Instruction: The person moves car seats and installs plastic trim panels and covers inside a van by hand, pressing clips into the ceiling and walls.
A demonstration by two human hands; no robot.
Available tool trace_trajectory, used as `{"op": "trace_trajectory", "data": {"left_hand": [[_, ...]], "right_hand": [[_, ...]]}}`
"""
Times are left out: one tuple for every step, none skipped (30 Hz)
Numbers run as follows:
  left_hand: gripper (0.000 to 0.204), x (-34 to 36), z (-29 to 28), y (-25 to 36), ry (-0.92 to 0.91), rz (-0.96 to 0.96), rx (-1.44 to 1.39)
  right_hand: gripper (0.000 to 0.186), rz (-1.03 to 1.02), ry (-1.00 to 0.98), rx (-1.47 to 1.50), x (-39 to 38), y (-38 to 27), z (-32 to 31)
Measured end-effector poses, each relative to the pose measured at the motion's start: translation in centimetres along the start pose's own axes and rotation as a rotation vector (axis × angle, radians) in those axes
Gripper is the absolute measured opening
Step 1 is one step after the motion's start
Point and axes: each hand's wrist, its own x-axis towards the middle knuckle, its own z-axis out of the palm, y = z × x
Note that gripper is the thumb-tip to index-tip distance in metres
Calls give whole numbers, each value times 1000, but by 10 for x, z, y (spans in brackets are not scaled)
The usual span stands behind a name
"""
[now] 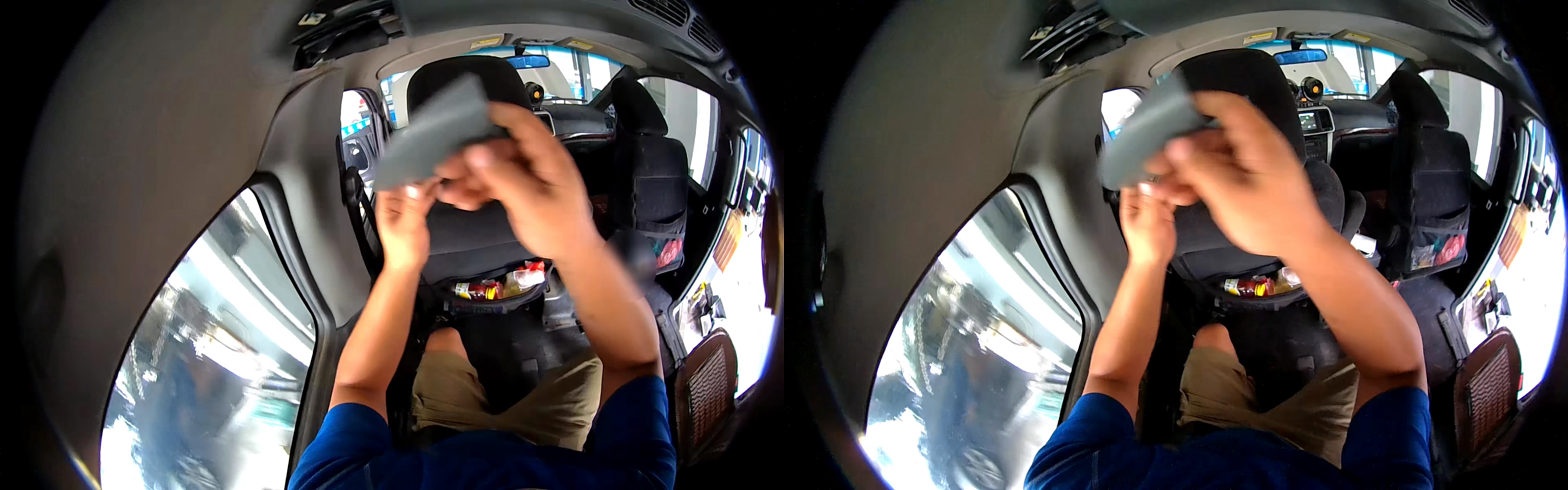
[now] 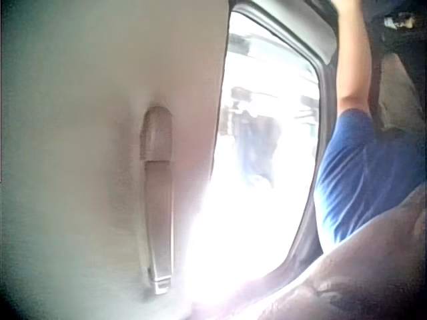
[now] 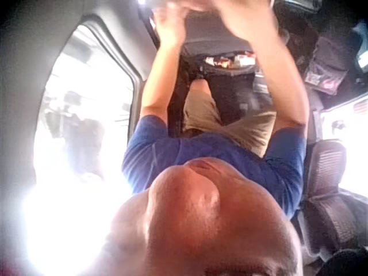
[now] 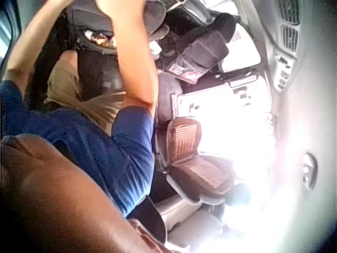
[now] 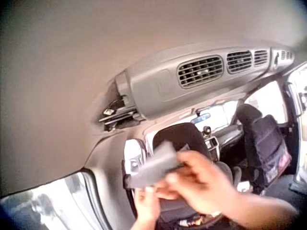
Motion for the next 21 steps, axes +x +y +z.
{"op": "trace_trajectory", "data": {"left_hand": [[43,9,0,11,100,50,27],[44,19,-12,22,112,56,5],[45,30,-24,33,125,60,-18],[48,36,-30,45,111,114,-10],[51,37,-30,59,89,174,-7],[55,41,-34,68,67,214,56],[59,42,-38,76,60,254,128],[68,41,-44,78,93,248,270],[69,42,-46,80,73,244,272],[70,43,-46,81,51,234,277],[71,41,-48,80,37,222,282],[73,43,-51,81,24,231,319],[73,42,-52,82,31,233,370],[73,47,-47,85,28,243,402],[73,52,-42,88,24,253,436],[73,54,-40,97,17,251,469],[73,58,-38,100,10,266,479],[73,62,-35,103,1,280,491],[73,64,-35,106,-1,291,500],[73,67,-32,109,-3,306,526],[73,71,-28,112,-3,303,552]], "right_hand": [[51,-60,-29,-37,9,13,9],[57,-104,-53,-72,14,16,18],[63,-147,-76,-109,19,19,22],[70,-159,-70,-47,18,29,24],[70,-240,-60,-127,12,42,19],[69,-221,-21,-159,8,58,11],[69,-190,9,-178,6,78,5],[69,-111,31,-172,5,98,1],[69,-32,52,-164,7,119,-3],[78,14,64,-138,11,144,-7],[90,24,55,-101,17,157,-7],[96,94,33,48,23,168,-4],[103,163,0,191,32,174,0],[110,142,22,293,46,178,2],[115,109,27,330,61,181,2],[117,44,21,431,74,174,9],[118,-21,21,521,87,168,13],[119,-65,-12,661,102,169,20],[117,-91,-32,712,109,163,24],[116,-116,-11,721,117,162,30],[114,-141,12,729,124,161,34]]}}
